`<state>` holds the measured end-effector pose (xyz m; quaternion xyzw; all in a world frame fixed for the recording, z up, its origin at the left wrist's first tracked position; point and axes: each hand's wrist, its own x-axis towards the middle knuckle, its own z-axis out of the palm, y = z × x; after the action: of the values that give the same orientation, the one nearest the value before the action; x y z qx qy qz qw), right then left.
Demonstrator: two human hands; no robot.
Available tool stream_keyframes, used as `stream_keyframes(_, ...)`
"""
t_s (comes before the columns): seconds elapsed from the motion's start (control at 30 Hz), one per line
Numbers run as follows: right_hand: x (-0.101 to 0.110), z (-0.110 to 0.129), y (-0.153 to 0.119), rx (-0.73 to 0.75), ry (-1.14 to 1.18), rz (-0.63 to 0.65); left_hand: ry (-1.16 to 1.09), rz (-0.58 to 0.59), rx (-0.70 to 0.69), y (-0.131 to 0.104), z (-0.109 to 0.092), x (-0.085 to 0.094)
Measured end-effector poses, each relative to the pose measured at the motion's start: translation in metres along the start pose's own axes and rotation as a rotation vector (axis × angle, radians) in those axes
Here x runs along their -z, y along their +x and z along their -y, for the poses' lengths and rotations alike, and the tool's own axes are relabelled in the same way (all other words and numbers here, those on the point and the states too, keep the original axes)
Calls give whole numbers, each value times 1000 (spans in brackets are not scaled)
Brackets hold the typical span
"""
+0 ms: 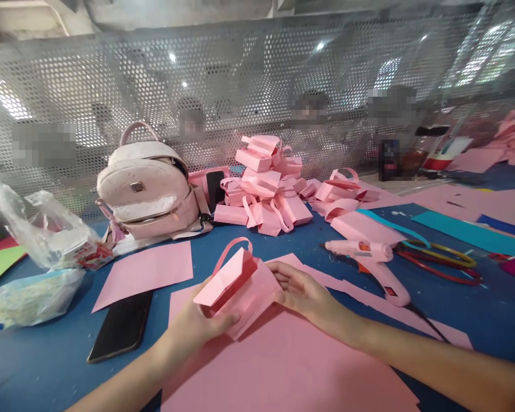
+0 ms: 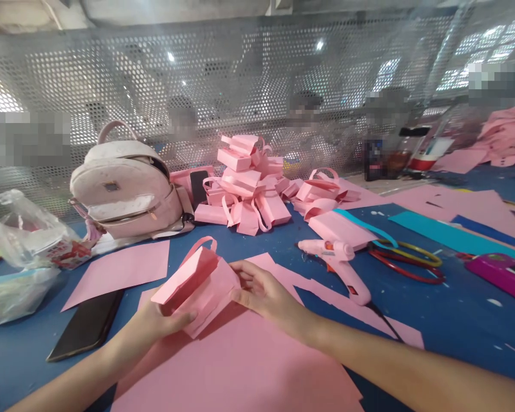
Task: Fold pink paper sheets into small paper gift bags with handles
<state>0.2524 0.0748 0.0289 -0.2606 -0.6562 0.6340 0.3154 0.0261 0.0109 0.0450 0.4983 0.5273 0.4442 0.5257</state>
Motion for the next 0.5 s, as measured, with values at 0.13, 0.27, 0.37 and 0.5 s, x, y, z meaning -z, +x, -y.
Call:
stream_keyframes(0.13,0,-1,0,14,-3,6,17,21,34,-2,-5,0)
stream_keyframes(0.27,-2,1,0,28,5,18,55,19,50,-2,-3,2)
stream_keyframes(0.37,-3,2,0,17,-11,-1,27,-14,64,0,1,4)
stream_keyframes(0.5,-4,4,-1,0,-54,-14,-53,27,79,1,3,6)
